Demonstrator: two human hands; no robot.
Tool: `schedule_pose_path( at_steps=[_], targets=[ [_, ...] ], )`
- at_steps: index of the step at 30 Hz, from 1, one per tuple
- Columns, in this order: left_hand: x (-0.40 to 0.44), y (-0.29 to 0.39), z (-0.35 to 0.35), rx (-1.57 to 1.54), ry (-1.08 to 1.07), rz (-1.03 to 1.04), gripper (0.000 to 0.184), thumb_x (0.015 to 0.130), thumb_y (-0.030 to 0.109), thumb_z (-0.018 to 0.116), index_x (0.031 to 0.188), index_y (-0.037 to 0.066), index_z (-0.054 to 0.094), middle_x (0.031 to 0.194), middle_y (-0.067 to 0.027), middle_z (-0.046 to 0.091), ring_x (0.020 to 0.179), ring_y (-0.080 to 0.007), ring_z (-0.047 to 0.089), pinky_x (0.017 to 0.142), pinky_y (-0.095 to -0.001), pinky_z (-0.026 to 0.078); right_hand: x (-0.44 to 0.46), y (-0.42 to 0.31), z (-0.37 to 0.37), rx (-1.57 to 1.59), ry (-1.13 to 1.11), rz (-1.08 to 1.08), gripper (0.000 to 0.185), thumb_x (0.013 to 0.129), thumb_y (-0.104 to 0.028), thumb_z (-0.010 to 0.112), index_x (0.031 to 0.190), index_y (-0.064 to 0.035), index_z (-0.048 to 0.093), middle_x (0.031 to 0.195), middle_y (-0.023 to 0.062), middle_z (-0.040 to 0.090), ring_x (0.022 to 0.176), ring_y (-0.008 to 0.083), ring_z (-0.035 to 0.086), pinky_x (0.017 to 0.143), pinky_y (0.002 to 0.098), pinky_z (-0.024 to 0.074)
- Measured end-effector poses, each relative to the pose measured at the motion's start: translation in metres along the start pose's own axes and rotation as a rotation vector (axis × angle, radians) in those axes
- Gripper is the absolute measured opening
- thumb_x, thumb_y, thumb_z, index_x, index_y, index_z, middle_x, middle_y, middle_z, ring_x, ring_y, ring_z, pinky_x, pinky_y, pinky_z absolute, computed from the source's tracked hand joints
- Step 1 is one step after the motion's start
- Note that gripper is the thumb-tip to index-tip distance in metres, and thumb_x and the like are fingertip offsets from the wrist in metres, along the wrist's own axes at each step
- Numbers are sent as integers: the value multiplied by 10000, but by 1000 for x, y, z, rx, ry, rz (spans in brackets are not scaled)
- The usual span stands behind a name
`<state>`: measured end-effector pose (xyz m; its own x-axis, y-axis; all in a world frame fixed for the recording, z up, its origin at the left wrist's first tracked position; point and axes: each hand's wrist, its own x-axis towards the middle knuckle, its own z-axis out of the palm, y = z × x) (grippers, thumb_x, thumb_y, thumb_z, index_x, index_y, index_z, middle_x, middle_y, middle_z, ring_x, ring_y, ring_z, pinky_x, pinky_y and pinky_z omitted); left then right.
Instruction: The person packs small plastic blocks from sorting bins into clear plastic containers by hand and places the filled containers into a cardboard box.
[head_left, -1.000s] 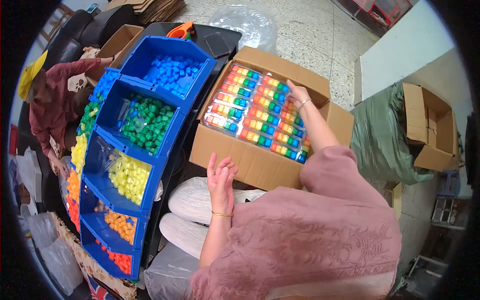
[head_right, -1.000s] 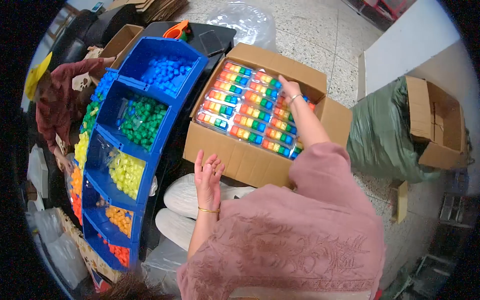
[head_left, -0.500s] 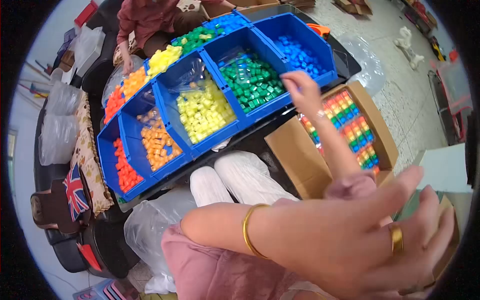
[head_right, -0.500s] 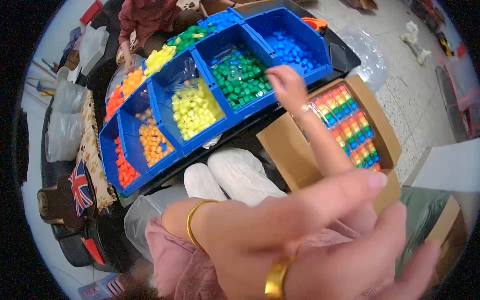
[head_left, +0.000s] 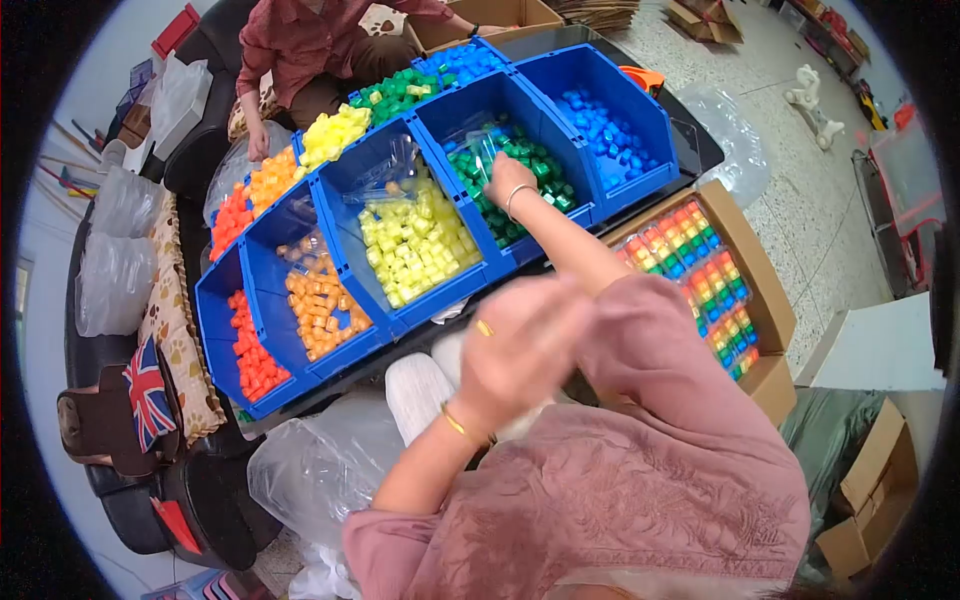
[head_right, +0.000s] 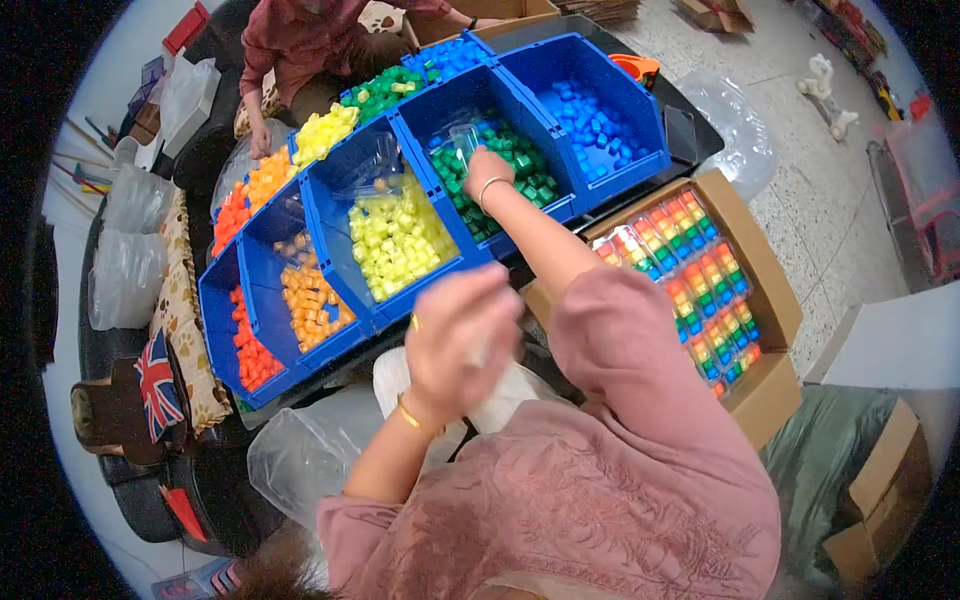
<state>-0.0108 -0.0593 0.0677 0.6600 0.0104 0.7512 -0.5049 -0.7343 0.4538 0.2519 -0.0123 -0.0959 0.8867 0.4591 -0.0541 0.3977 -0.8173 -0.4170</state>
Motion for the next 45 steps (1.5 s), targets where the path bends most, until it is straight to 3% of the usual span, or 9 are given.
schedule_pose_path(
  at_steps=[6, 9, 18, 24, 27, 29, 39, 43, 45],
  targets=[
    [-46, -80, 33, -607, 374, -912, 244, 951, 77, 505, 1181, -3, 521, 1084, -83, 584, 941, -137, 578, 837, -268, 496, -18, 32, -6, 374, 97, -110, 224, 771, -208, 669, 937, -59, 671, 995, 176, 635, 870, 356, 621, 765, 411, 504],
    [-46, -85, 49, -643, 322, -922, 270, 959, 107, 501, 1204, -5, 507, 1088, -86, 577, 943, -140, 576, 841, -276, 501, -20, 26, -5, 186, 134, -203, 382, 738, -363, 740, 939, -47, 664, 1077, 178, 555, 959, 356, 598, 808, 441, 508],
    [-36, -92, 56, -708, 450, -1035, 426, 964, 213, 523, 1310, -6, 405, 1164, -120, 544, 988, -168, 568, 875, -307, 489, -82, 24, -58, 477, 319, -422, 134, 749, -180, 674, 787, -56, 641, 887, 143, 567, 834, 321, 577, 743, 388, 478],
    [-24, -80, 70, -1021, 458, -1047, 538, 976, 240, 470, 1422, 58, 229, 1117, -135, 558, 943, -188, 586, 764, -299, 507, -160, 40, -119, 630, -98, -828, 146, 762, -150, 716, 867, -55, 678, 847, 90, 619, 860, 219, 608, 726, 318, 491],
    [-33, -80, 66, -1119, 426, -1171, 496, 978, 231, 449, 1404, 60, 261, 1047, -124, 573, 850, -184, 593, 698, -299, 517, -96, 108, -126, 368, 386, -417, 151, 796, -133, 641, 917, -62, 698, 907, 129, 670, 852, 271, 642, 761, 356, 507],
    [-38, -75, 64, -1186, 432, -1238, 483, 978, 238, 450, 1393, 57, 279, 1037, -122, 574, 833, -185, 593, 689, -299, 520, -45, 155, -120, -52, 130, -51, 211, 799, -113, 593, 978, -64, 694, 976, 170, 664, 930, 331, 629, 807, 403, 500],
    [-63, -62, 72, -1506, 459, -1294, 426, 992, 299, 438, 1353, 81, 383, 1100, -90, 570, 940, -186, 573, 833, -334, 479, 7, 193, -87, -365, -73, 107, 214, 792, -105, 608, 980, -117, 710, 1108, 151, 644, 1007, 346, 620, 851, 437, 499],
    [-67, -68, 75, -1582, 487, -1261, 391, 996, 290, 427, 1335, 94, 408, 1090, -89, 580, 956, -185, 571, 841, -333, 472, -57, 157, -122, 567, 229, -149, 222, 779, -140, 710, 965, -31, 659, 887, 58, 678, 810, 152, 637, 741, 294, 510],
    [-66, -71, 78, -1593, 486, -1252, 389, 997, 286, 424, 1336, 96, 409, 1100, -91, 580, 967, -186, 569, 851, -340, 469, -110, 108, -125, 1073, -32, -266, 181, 793, -80, 708, 955, -47, 637, 876, -29, 626, 810, 65, 579, 734, 223, 477]
  ],
)
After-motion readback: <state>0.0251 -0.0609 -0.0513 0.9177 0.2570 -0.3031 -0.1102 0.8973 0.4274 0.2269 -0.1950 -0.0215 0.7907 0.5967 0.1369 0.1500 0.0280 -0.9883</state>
